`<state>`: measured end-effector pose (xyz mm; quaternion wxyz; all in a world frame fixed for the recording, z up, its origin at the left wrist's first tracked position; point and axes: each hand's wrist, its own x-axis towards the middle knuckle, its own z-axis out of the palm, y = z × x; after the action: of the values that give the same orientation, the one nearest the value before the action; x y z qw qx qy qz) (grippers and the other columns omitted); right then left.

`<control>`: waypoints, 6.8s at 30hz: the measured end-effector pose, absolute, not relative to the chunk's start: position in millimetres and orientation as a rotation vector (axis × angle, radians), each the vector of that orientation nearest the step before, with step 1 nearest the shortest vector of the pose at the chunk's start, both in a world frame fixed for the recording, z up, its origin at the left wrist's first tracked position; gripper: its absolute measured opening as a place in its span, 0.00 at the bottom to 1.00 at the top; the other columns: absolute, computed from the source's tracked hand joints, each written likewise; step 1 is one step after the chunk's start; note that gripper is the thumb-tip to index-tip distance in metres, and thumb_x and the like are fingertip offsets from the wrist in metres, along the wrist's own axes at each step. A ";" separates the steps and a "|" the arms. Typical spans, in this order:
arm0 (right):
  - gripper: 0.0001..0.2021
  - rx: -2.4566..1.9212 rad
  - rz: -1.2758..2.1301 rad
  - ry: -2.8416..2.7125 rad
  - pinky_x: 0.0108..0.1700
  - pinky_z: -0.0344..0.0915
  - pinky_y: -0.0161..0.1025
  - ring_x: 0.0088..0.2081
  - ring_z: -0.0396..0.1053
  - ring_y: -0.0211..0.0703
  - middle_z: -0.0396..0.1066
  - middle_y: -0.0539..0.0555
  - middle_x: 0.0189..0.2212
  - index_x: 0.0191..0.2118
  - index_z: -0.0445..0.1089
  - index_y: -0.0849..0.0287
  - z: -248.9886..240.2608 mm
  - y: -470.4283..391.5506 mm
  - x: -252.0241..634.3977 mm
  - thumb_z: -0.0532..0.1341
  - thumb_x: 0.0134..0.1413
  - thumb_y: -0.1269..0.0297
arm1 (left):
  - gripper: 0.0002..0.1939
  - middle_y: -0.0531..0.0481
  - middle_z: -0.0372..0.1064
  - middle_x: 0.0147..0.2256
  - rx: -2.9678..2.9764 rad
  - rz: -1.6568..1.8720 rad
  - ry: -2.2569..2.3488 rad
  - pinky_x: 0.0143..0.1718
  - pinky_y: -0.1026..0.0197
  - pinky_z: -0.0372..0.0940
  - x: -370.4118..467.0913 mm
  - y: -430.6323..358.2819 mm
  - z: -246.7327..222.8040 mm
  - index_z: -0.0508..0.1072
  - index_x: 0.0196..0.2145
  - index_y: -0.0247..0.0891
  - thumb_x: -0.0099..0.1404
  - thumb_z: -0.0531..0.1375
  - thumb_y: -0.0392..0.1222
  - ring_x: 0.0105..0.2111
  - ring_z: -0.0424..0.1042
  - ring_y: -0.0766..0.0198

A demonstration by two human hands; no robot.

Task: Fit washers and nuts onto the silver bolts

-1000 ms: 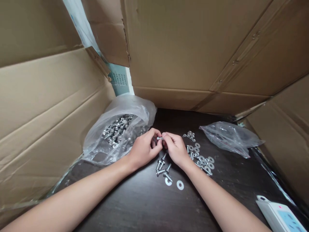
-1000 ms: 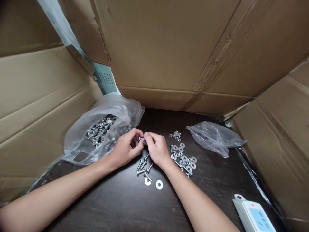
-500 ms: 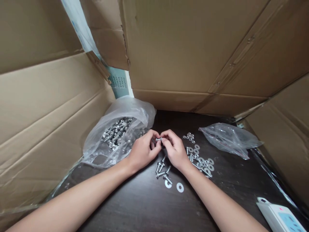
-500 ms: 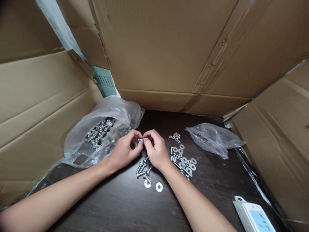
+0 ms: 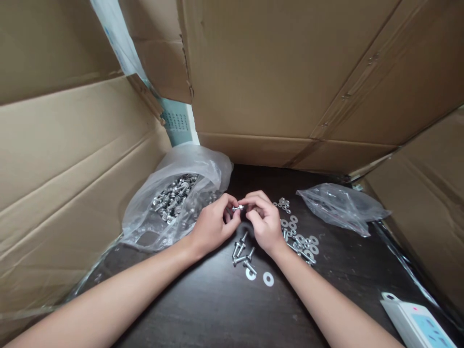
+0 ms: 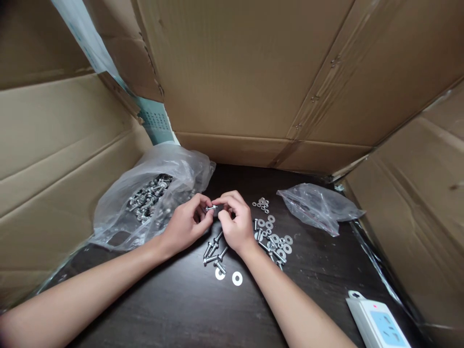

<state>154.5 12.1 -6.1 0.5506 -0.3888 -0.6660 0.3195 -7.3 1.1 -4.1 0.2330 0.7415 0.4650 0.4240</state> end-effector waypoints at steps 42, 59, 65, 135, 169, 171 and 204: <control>0.15 -1.060 0.897 -1.679 0.37 0.61 0.41 0.33 0.66 0.42 0.66 0.51 0.29 0.23 0.66 0.56 -4.8 18.5 154.6 0.57 0.62 0.63 | 0.02 0.56 0.70 0.27 2.062 1.124 1.245 0.27 0.67 0.64 -7.0 -0.2 -1.5 0.68 0.40 0.40 0.68 0.58 0.36 0.24 0.69 0.68; 0.13 -1.025 0.854 -1.746 0.40 0.62 0.41 0.35 0.67 0.44 0.66 0.52 0.30 0.27 0.65 0.56 -5.3 17.3 153.9 0.55 0.66 0.65 | 0.03 0.55 0.69 0.27 2.064 1.134 1.243 0.27 0.67 0.64 -6.6 0.8 -1.8 0.69 0.39 0.39 0.67 0.57 0.35 0.24 0.69 0.68; 0.13 -1.041 0.873 -1.701 0.38 0.61 0.41 0.34 0.66 0.44 0.65 0.51 0.29 0.27 0.65 0.56 -3.0 16.0 154.6 0.55 0.64 0.65 | 0.02 0.55 0.69 0.27 2.047 1.141 1.252 0.26 0.67 0.63 -6.3 -0.1 -0.5 0.69 0.39 0.39 0.68 0.58 0.36 0.23 0.69 0.68; 0.11 -1.180 1.036 -1.302 0.26 0.55 0.37 0.22 0.59 0.40 0.61 0.47 0.19 0.26 0.65 0.55 -12.2 24.9 153.7 0.53 0.57 0.57 | 0.06 0.52 0.75 0.33 2.013 1.110 1.253 0.26 0.67 0.65 -5.7 1.0 -1.8 0.67 0.42 0.40 0.67 0.59 0.37 0.24 0.72 0.69; 0.14 -1.179 1.035 -1.295 0.26 0.59 0.35 0.23 0.59 0.39 0.59 0.47 0.19 0.23 0.58 0.54 -14.0 26.3 153.4 0.52 0.58 0.56 | 0.22 0.46 0.82 0.40 2.429 1.131 1.124 0.35 0.64 0.74 -9.6 -2.1 -9.1 0.72 0.63 0.41 0.74 0.57 0.37 0.30 0.77 0.65; 0.13 -1.182 1.043 -1.283 0.26 0.58 0.35 0.23 0.59 0.38 0.60 0.46 0.20 0.24 0.59 0.53 -14.9 26.4 153.7 0.52 0.58 0.56 | 0.22 0.46 0.82 0.40 2.422 1.134 1.143 0.34 0.63 0.74 -9.7 -2.2 -9.3 0.72 0.63 0.41 0.74 0.57 0.37 0.30 0.78 0.65; 0.17 -1.258 0.824 -1.450 0.33 0.57 0.40 0.26 0.59 0.42 0.59 0.47 0.21 0.26 0.56 0.52 -17.4 22.2 154.9 0.49 0.68 0.56 | 0.24 0.49 0.82 0.37 2.292 1.073 1.222 0.33 0.62 0.73 -9.9 -2.8 -9.0 0.70 0.63 0.40 0.71 0.57 0.38 0.25 0.76 0.66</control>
<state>154.9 22.2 -17.4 0.5022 -0.5208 -0.6003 0.3411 -9.9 -2.8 -9.0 0.1652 0.8044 0.4288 0.3766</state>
